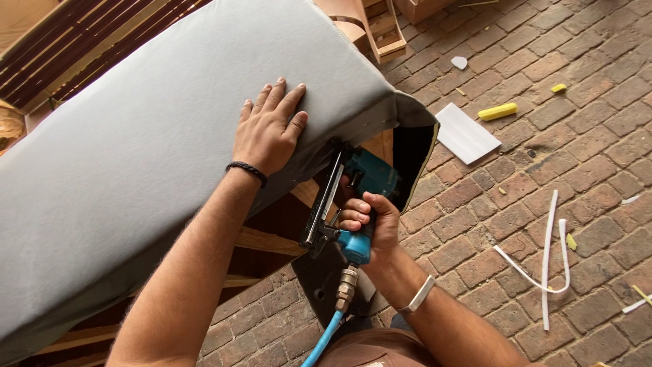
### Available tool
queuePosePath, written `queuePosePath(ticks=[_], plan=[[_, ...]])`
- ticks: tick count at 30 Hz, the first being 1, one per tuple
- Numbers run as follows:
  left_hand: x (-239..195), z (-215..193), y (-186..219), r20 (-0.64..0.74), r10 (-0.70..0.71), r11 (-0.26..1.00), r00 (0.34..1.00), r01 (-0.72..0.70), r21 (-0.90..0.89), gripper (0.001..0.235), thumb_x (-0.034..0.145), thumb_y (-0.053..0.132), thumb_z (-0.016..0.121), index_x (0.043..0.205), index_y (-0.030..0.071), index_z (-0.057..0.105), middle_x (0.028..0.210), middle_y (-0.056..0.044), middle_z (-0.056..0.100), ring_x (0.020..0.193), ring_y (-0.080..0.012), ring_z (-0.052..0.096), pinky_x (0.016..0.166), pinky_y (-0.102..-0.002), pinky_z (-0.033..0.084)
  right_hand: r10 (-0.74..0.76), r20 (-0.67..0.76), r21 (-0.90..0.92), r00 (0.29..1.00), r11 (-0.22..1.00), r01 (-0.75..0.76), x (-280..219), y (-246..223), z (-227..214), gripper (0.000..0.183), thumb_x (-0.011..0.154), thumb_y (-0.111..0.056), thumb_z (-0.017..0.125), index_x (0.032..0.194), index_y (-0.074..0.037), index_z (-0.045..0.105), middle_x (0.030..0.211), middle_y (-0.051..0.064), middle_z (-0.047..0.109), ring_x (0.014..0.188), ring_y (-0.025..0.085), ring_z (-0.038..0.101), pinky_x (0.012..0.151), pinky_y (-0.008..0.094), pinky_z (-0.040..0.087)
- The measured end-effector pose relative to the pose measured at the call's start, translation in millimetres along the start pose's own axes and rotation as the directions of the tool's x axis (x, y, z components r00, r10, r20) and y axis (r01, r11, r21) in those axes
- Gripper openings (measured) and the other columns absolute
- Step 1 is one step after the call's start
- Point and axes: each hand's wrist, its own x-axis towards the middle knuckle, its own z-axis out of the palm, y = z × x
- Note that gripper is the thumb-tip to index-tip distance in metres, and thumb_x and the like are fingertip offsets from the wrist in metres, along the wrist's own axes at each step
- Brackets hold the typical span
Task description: The person stretches and secures gray fabric over a wooden bench seat using a pneumatic staple gun. They repeatedly pull the fabric taut, fold edges, and drive staples along the underside of the seat frame.
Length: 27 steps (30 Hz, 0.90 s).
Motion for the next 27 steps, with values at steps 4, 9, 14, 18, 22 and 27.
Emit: queuePosePath(ticks=[4, 9, 14, 18, 22, 27], plan=[[1.9, 0.7, 1.2, -0.037, -0.011, 1.0, 0.999, 0.01, -0.022, 0.055, 0.103, 0.05, 0.035, 0.155, 0.033, 0.04, 0.165, -0.005, 0.031, 0.153, -0.0249, 0.023, 0.125, -0.051, 0.014, 0.052, 0.034, 0.215, 0.998, 0.975, -0.058, 6.8, 27.0, 2.0, 0.011, 0.09, -0.015, 0.07, 0.085, -0.007, 0.064, 0.064, -0.001, 0.065, 0.056, 0.01, 0.069, 0.054, 0.025, 0.063], [1.7, 4.9, -3.0, -0.045, -0.02, 0.998, 0.999, 0.017, -0.068, 0.052, 0.104, 0.048, 0.035, 0.152, 0.033, 0.045, 0.164, -0.004, 0.033, 0.153, -0.0241, 0.024, 0.124, -0.05, 0.012, 0.111, 0.123, 0.278, 0.986, 0.95, -0.142, 8.0, 32.7, 8.1, 0.023, 0.094, -0.015, 0.068, 0.113, -0.005, 0.062, 0.064, -0.003, 0.065, 0.055, 0.009, 0.068, 0.055, 0.023, 0.063], [3.0, 2.7, -7.6, -0.066, -0.07, 0.965, 0.995, 0.051, -0.256, 0.048, 0.104, 0.045, 0.034, 0.145, 0.031, 0.056, 0.163, 0.0, 0.039, 0.154, -0.0199, 0.026, 0.127, -0.048, 0.011, 0.079, -0.121, 0.107, 0.989, 0.992, -0.066, -0.9, 41.4, 10.7, 0.02, 0.095, -0.024, 0.07, 0.095, -0.012, 0.053, 0.062, -0.003, 0.063, 0.051, 0.008, 0.064, 0.051, 0.022, 0.06], [1.0, 2.0, -7.7, -0.074, -0.062, 0.959, 0.995, 0.039, -0.282, 0.047, 0.104, 0.044, 0.035, 0.143, 0.03, 0.057, 0.162, -0.001, 0.04, 0.152, -0.0204, 0.025, 0.125, -0.048, 0.011, 0.059, -0.153, -0.017, 0.987, 0.998, -0.062, -6.1, 49.2, 18.8, 0.024, 0.09, -0.016, 0.067, 0.107, 0.001, 0.066, 0.057, -0.002, 0.061, 0.045, 0.008, 0.061, 0.043, 0.02, 0.057], [3.3, 1.1, -8.5, -0.068, -0.075, 0.948, 0.995, 0.05, -0.313, 0.047, 0.103, 0.043, 0.035, 0.141, 0.03, 0.059, 0.161, 0.0, 0.041, 0.152, -0.0199, 0.026, 0.126, -0.047, 0.011, -0.045, -0.19, -0.39, 0.981, 0.92, -0.033, -10.7, 29.2, 38.5, 0.016, 0.091, -0.015, 0.067, 0.098, -0.004, 0.06, 0.06, -0.002, 0.06, 0.047, 0.008, 0.059, 0.047, 0.023, 0.056], [1.7, 2.7, -8.5, -0.066, -0.081, 0.924, 0.995, 0.051, -0.379, 0.046, 0.104, 0.041, 0.035, 0.138, 0.028, 0.062, 0.159, 0.0, 0.044, 0.152, -0.0203, 0.027, 0.125, -0.047, 0.011, -0.186, -0.198, -0.814, 0.962, 0.578, -0.056, -23.2, 19.3, 56.5, 0.019, 0.087, -0.018, 0.068, 0.097, -0.003, 0.063, 0.061, -0.001, 0.058, 0.051, 0.009, 0.056, 0.053, 0.027, 0.052]])
